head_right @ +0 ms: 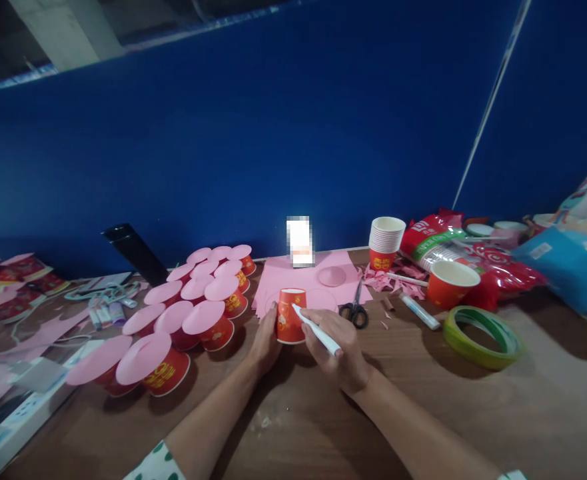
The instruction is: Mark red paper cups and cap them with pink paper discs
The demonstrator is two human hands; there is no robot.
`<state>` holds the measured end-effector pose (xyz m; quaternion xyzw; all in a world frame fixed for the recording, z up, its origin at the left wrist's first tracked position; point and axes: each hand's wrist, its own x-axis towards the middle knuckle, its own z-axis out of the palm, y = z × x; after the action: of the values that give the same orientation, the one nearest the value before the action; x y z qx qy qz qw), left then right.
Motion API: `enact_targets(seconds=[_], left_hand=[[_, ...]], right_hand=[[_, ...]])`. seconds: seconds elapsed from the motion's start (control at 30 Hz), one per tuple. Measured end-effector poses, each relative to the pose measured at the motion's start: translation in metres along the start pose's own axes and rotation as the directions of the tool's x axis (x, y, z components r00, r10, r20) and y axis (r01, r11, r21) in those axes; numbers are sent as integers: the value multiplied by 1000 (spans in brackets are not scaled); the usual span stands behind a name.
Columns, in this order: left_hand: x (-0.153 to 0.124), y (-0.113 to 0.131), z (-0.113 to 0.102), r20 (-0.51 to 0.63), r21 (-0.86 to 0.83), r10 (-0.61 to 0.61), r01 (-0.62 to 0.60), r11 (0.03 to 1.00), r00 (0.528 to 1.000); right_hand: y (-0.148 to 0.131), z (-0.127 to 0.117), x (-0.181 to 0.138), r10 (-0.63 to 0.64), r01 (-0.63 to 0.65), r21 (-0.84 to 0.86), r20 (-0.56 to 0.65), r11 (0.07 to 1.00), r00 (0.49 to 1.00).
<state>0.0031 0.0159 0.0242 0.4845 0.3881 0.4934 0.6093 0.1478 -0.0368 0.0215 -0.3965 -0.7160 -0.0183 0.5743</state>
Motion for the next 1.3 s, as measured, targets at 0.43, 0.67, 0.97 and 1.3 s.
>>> enact_targets(seconds=[0.43, 0.67, 0.97, 1.3], left_hand=[[-7, 16, 7, -36, 48, -40, 42, 998, 999], [-5, 16, 5, -58, 62, -22, 26, 998, 998], [-5, 15, 5, -53, 81, -22, 26, 996, 998], [-4, 13, 4, -32, 102, -16, 19, 995, 999]], right_hand=[[2, 0, -1, 9, -8, 16, -8, 1000, 1000], [-2, -1, 3, 12, -12, 9, -8, 1000, 1000], [-4, -1, 3, -3, 3, 22, 10, 1000, 1000], [0, 0, 2, 25, -25, 4, -13, 1000, 1000]])
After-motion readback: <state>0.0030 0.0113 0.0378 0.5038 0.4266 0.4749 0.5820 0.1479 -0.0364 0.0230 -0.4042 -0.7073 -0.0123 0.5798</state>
